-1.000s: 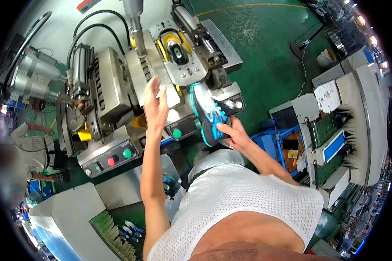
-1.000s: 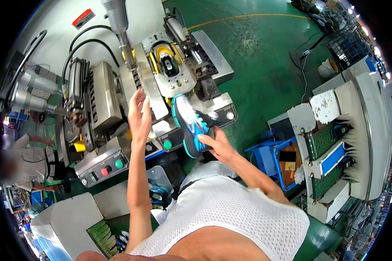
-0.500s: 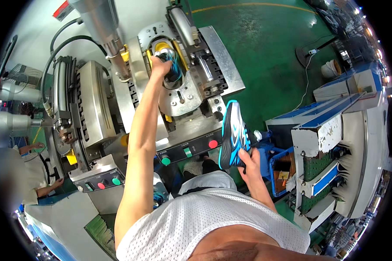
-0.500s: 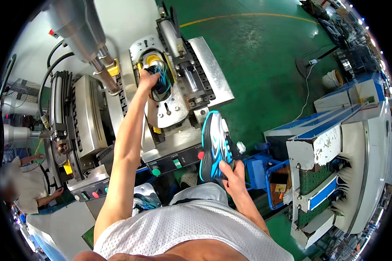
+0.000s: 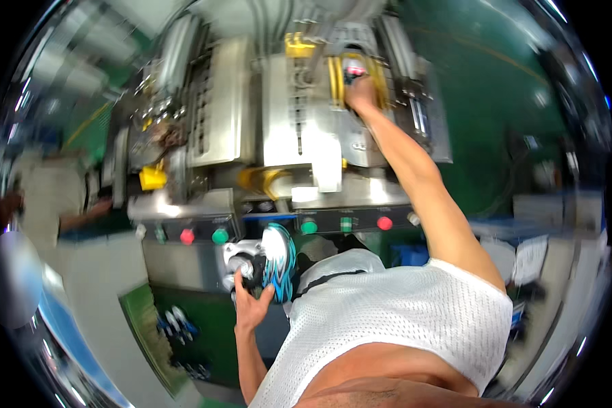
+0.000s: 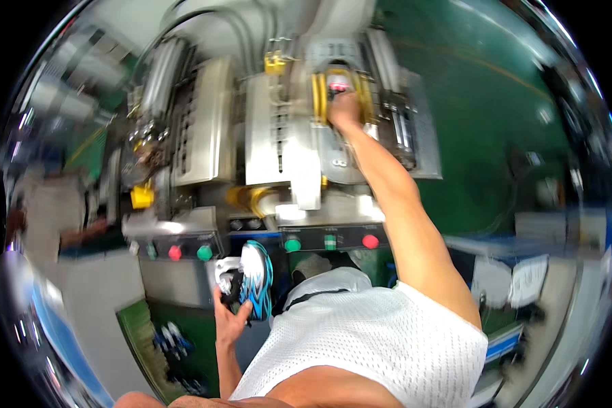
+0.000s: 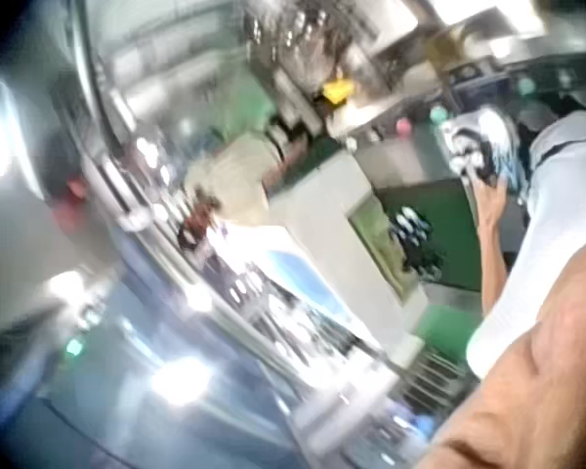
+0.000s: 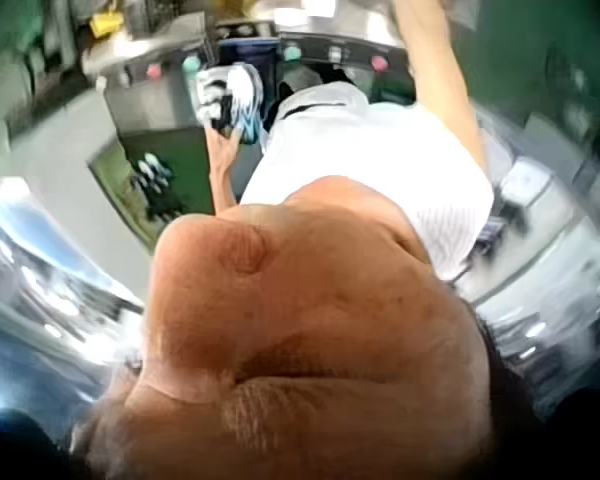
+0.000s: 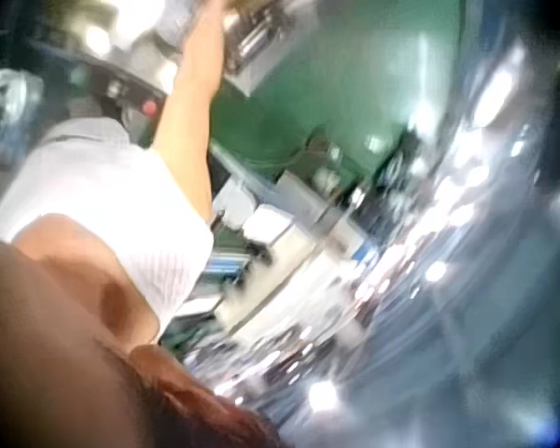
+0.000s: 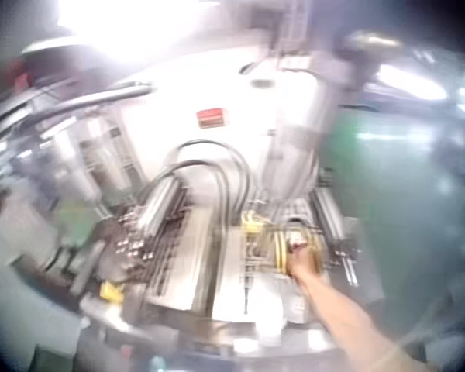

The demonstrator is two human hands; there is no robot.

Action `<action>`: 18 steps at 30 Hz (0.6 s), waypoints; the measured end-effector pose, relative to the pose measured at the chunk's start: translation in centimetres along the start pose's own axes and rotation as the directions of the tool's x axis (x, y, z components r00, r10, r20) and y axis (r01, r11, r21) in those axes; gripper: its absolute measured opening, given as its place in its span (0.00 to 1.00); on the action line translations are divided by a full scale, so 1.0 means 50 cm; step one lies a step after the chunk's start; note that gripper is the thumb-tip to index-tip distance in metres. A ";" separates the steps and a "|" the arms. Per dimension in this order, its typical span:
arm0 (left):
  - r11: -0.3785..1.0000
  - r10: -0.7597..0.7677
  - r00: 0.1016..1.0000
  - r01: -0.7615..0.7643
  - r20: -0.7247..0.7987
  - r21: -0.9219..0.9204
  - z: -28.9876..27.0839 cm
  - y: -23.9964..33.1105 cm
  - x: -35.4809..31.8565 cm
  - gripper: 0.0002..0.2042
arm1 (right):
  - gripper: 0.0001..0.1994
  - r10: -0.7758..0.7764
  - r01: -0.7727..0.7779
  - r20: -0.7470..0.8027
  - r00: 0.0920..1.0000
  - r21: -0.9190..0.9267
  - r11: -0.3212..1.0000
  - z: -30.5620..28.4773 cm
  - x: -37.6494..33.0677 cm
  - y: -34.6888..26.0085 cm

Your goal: The person repeatedly picks up blue and white sneakers from a metal table and places them into a machine with yellow clamps. After the machine processes the shoes, the person removes them and places them into a blue plastic bin. The cycle of picking, processing, and binning continues throughout the clip.

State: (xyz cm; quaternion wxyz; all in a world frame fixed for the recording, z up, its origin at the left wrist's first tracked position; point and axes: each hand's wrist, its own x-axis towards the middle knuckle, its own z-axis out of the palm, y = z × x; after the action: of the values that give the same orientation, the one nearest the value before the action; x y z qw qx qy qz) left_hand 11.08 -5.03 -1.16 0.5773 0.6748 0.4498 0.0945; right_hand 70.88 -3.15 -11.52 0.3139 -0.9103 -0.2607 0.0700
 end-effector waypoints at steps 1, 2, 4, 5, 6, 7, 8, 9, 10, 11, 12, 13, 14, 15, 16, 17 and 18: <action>0.995 -0.068 0.994 0.061 -0.090 -0.077 -0.018 -0.019 -0.068 0.37 | 0.22 0.003 -0.006 -0.093 0.996 -0.027 1.000 0.015 -0.004 0.025; 0.985 -0.162 0.967 0.171 -0.194 0.029 -0.039 -0.055 -0.139 0.37 | 0.22 -0.003 -0.008 -0.186 0.982 -0.061 0.998 0.025 -0.007 0.043; 0.953 -0.301 0.861 0.255 -0.411 -0.163 -0.068 -0.113 -0.209 0.37 | 0.24 -0.200 0.175 -0.230 0.952 -0.124 0.977 0.038 0.060 0.172; 0.958 -0.270 0.776 0.274 -0.570 -0.082 -0.065 -0.169 -0.246 0.37 | 0.24 -0.240 0.179 -0.271 0.932 -0.233 0.956 0.047 0.075 0.175; 0.945 -0.239 0.667 0.327 -0.705 -0.011 -0.067 -0.235 -0.284 0.36 | 0.24 -0.274 0.203 -0.231 0.933 -0.290 0.935 0.049 0.068 0.121; 0.956 -0.262 0.609 0.271 -0.749 -0.114 -0.087 -0.288 -0.269 0.37 | 0.27 -0.163 0.058 -0.324 0.932 -0.310 0.949 0.044 0.104 0.161; 0.953 -0.275 0.543 0.262 -0.794 -0.151 -0.089 -0.348 -0.283 0.36 | 0.30 -0.012 -0.043 -0.224 0.974 -0.236 0.971 0.042 0.101 0.137; 0.954 -0.278 0.492 0.239 -0.825 -0.179 -0.099 -0.395 -0.282 0.36 | 0.31 -0.008 -0.006 -0.080 0.997 -0.167 0.986 0.015 0.100 0.105; 0.956 -0.275 0.448 0.221 -0.850 -0.193 -0.106 -0.442 -0.282 0.36 | 0.31 -0.002 0.007 0.055 0.998 -0.091 0.996 -0.017 0.096 0.073; 0.960 -0.272 0.425 0.183 -0.863 -0.213 -0.104 -0.486 -0.277 0.35 | 0.30 0.082 -0.082 0.087 0.993 -0.011 0.997 -0.046 0.076 0.070; 0.940 -0.275 0.348 0.291 -0.896 -0.176 -0.102 -0.525 -0.247 0.35 | 0.29 0.173 -0.180 0.103 0.980 0.074 0.981 -0.071 0.070 0.061; 0.961 -0.268 0.326 0.161 -0.907 -0.226 -0.089 -0.543 -0.230 0.34 | 0.30 -0.007 0.014 0.086 0.996 -0.083 0.996 -0.098 0.045 0.031; 0.964 -0.264 0.286 0.039 -0.921 -0.264 -0.072 -0.552 -0.219 0.34 | 0.33 -0.383 0.389 -0.117 0.916 0.031 0.921 -0.108 -0.059 -0.050; 0.972 -0.236 0.277 0.080 -0.931 -0.222 -0.054 -0.578 -0.206 0.34 | 0.35 -0.348 0.359 -0.160 0.924 0.045 0.932 -0.121 -0.179 -0.154; 0.978 -0.200 0.292 0.111 -0.935 -0.175 -0.043 -0.604 -0.185 0.34 | 0.33 -0.435 0.454 -0.137 0.890 0.178 0.873 -0.130 -0.270 -0.193; 0.958 -0.263 0.338 0.199 -0.904 -0.204 -0.037 -0.547 -0.154 0.36 | 0.31 -0.537 0.550 -0.118 0.835 0.194 0.813 -0.137 -0.373 -0.239; 0.963 -0.230 0.365 0.218 -0.902 -0.157 -0.011 -0.560 -0.140 0.37 | 0.32 -0.617 0.616 -0.022 0.787 0.094 0.782 -0.138 -0.471 -0.293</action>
State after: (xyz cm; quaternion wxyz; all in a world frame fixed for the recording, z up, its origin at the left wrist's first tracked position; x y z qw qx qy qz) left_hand -7.27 -11.65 -22.43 0.2476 0.4417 0.7784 0.3712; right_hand 46.46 -9.28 2.01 0.3617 -0.7586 -0.5416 -0.0194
